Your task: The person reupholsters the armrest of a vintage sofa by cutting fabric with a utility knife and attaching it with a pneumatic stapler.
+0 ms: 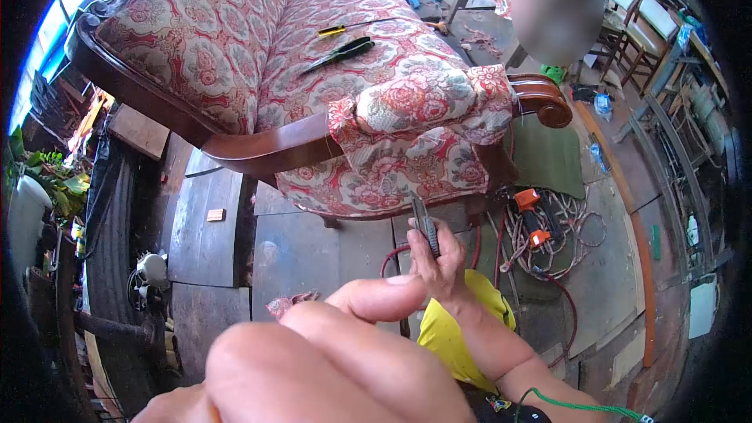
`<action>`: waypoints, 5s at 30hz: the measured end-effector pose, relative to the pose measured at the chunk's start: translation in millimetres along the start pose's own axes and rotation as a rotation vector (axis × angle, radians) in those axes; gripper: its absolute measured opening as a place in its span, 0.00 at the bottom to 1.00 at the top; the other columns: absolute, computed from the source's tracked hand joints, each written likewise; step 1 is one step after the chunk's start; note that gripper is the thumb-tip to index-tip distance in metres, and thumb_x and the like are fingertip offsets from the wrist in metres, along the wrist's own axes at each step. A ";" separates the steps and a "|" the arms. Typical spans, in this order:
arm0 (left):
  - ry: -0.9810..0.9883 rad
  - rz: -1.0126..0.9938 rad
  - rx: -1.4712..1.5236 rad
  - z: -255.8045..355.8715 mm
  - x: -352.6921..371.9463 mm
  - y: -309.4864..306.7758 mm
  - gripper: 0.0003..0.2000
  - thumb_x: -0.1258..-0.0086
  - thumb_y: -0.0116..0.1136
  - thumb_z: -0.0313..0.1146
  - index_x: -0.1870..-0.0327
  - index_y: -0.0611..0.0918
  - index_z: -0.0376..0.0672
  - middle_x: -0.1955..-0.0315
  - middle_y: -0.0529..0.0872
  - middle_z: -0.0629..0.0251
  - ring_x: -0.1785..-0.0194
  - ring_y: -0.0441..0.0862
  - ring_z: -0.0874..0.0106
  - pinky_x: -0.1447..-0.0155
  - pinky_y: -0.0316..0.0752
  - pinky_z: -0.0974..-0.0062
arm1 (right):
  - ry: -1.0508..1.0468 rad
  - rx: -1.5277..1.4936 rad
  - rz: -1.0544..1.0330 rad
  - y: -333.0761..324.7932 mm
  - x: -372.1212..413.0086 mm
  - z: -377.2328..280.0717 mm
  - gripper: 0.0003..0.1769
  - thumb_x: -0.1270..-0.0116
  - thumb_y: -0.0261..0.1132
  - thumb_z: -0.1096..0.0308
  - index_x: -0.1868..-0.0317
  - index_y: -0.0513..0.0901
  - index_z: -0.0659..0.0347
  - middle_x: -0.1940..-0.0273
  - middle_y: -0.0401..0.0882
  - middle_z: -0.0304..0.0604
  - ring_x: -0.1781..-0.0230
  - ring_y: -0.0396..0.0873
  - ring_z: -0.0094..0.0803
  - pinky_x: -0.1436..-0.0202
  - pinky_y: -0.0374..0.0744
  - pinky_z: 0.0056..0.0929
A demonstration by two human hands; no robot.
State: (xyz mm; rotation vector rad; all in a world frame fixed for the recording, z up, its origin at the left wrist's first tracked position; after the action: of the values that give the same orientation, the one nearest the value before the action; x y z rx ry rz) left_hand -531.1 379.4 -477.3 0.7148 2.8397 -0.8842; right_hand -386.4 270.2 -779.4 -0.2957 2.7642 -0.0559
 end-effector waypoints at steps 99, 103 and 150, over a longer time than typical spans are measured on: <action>-1.732 1.230 2.398 219.7 -184.2 204.8 0.12 0.31 0.75 0.30 0.62 0.88 0.28 0.64 0.88 0.67 0.61 0.80 0.78 0.53 0.76 0.72 | -0.426 0.579 -0.366 -123.4 -94.4 -151.0 0.13 0.23 0.65 0.70 0.44 0.83 0.68 0.75 0.81 0.35 0.78 0.77 0.17 0.74 0.76 0.22; -1.712 1.491 2.190 193.7 -170.2 186.5 0.09 0.32 0.71 0.25 0.70 0.85 0.28 0.71 0.85 0.73 0.67 0.77 0.81 0.60 0.75 0.72 | -0.748 0.867 -0.413 -112.6 -100.8 -149.1 0.12 0.28 0.68 0.73 0.47 0.83 0.68 0.69 0.85 0.45 0.74 0.84 0.31 0.69 0.80 0.30; -1.325 1.723 2.178 210.9 -167.3 226.1 0.06 0.31 0.72 0.24 0.55 0.90 0.34 0.61 0.93 0.66 0.60 0.88 0.78 0.53 0.81 0.74 | -1.308 1.373 -0.611 -82.9 -160.1 -137.8 0.16 0.30 0.65 0.71 0.44 0.77 0.66 0.70 0.82 0.51 0.71 0.86 0.46 0.68 0.85 0.41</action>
State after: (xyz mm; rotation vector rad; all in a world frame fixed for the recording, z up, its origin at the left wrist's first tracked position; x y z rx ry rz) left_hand -291.5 357.6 -733.6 1.0937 -0.8177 -1.8821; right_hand -272.7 223.2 -588.7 -0.4822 0.8805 -1.2625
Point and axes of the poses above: each hand's wrist, its own x-axis away from the middle knuckle, its own y-axis out of the palm, z = x × y, the point moved 2 cm from there along -x, towards the middle knuckle
